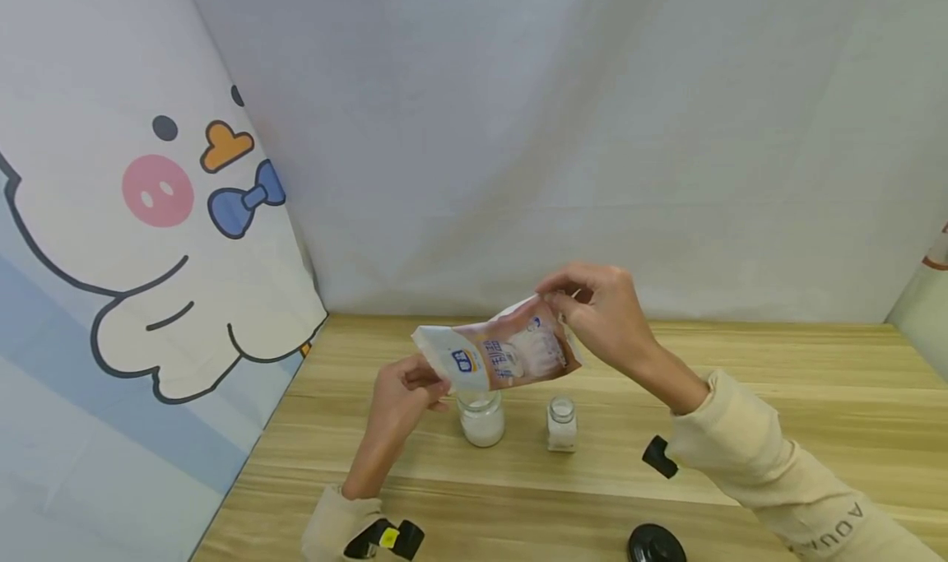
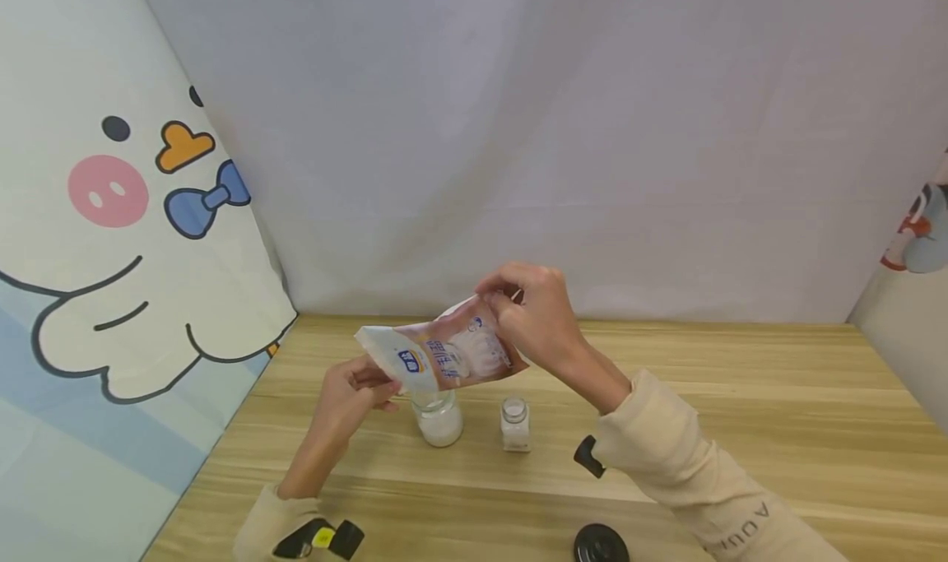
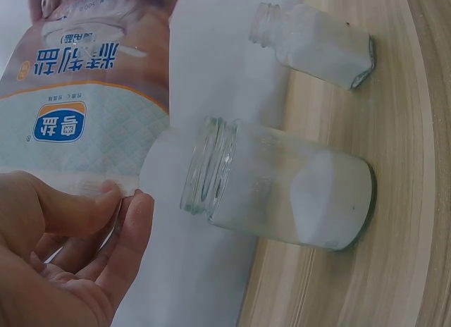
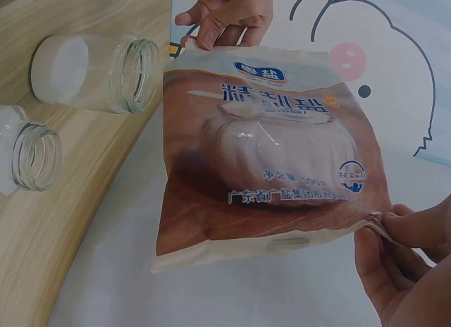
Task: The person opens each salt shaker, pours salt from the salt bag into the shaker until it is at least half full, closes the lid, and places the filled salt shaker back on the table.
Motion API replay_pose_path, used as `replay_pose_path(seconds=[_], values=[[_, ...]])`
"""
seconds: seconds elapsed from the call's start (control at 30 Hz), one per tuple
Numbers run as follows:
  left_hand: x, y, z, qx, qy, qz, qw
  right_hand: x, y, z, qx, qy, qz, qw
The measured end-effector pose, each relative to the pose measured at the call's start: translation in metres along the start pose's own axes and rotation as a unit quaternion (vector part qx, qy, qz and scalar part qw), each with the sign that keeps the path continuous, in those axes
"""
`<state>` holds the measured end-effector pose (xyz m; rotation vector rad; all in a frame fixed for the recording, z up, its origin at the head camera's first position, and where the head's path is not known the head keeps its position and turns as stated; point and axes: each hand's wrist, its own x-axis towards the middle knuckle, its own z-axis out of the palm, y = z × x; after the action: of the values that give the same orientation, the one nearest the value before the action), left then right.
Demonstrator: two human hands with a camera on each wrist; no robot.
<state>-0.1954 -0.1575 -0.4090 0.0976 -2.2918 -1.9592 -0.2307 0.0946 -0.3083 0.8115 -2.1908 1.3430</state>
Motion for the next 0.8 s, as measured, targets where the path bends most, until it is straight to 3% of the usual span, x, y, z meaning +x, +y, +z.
replay_pose_path(seconds=[0.8], values=[[-0.002, 0.0051, -0.0016, -0.006, -0.007, -0.007, 0.9999, 0.0022, -0.0089, -0.0007, -0.006, 0.001, 0.005, 1.0]])
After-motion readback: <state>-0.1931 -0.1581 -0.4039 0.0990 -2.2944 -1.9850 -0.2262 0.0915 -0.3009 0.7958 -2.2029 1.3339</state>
